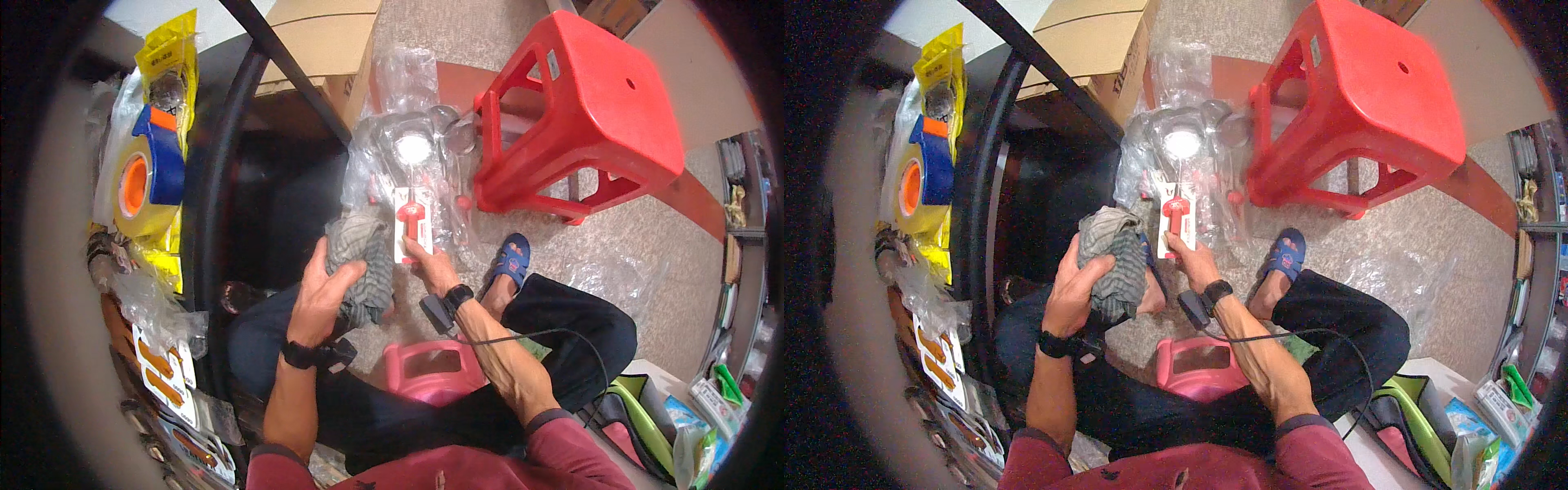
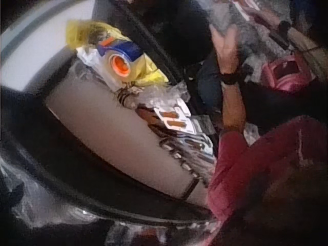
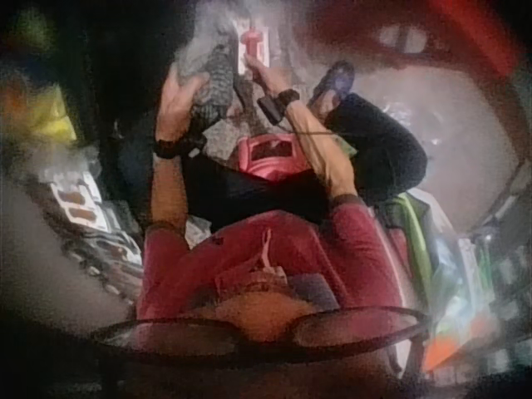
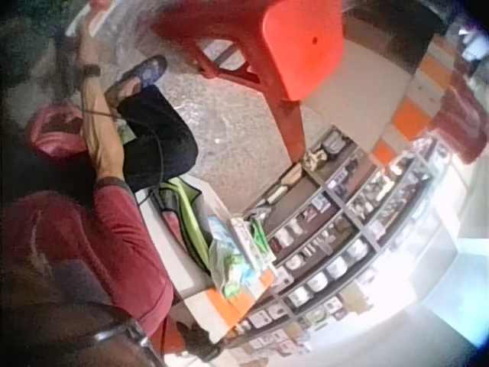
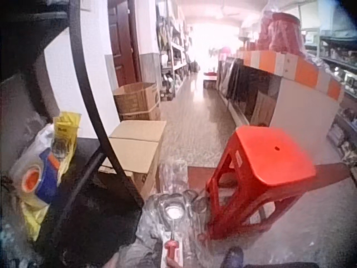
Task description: Wiping and inspecting metal skimmers with a cloth in a storage room.
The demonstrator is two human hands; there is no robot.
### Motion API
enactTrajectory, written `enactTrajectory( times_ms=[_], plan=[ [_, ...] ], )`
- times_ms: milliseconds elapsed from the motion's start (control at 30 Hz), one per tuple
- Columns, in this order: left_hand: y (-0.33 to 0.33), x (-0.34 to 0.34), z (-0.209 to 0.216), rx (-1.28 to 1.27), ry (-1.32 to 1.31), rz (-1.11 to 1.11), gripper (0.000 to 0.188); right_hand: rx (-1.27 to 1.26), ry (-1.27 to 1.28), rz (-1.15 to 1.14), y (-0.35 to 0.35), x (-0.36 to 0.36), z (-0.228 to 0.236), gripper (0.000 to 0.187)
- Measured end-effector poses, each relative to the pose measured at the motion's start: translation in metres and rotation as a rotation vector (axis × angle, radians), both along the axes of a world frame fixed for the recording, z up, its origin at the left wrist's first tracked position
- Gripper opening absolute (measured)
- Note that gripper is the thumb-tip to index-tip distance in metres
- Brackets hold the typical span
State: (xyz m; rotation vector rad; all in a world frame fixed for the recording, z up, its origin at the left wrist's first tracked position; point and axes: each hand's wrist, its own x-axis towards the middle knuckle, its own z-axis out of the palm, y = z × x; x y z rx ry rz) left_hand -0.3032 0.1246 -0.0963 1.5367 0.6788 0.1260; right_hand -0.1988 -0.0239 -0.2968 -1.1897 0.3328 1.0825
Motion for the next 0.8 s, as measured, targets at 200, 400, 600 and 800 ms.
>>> enactTrajectory(
  times_ms=[200,400,600,800],
  plan=[
    [-0.001,-0.003,-0.021,-0.111,-0.048,0.106,0.039,-0.077,-0.14,0.012,-0.021,-0.003,0.017,0.044],
    [-0.007,0.006,-0.022,-0.15,-0.023,0.053,0.044,-0.099,-0.208,-0.045,-0.03,-0.001,0.041,0.045],
    [-0.003,0.007,-0.035,-0.04,-0.065,-0.097,0.045,-0.134,-0.358,0.011,-0.045,-0.01,0.065,0.044],
    [-0.01,0.011,-0.038,0.242,-0.118,-0.178,0.056,-0.147,-0.526,0.151,-0.06,-0.023,0.112,0.034]
  ],
)
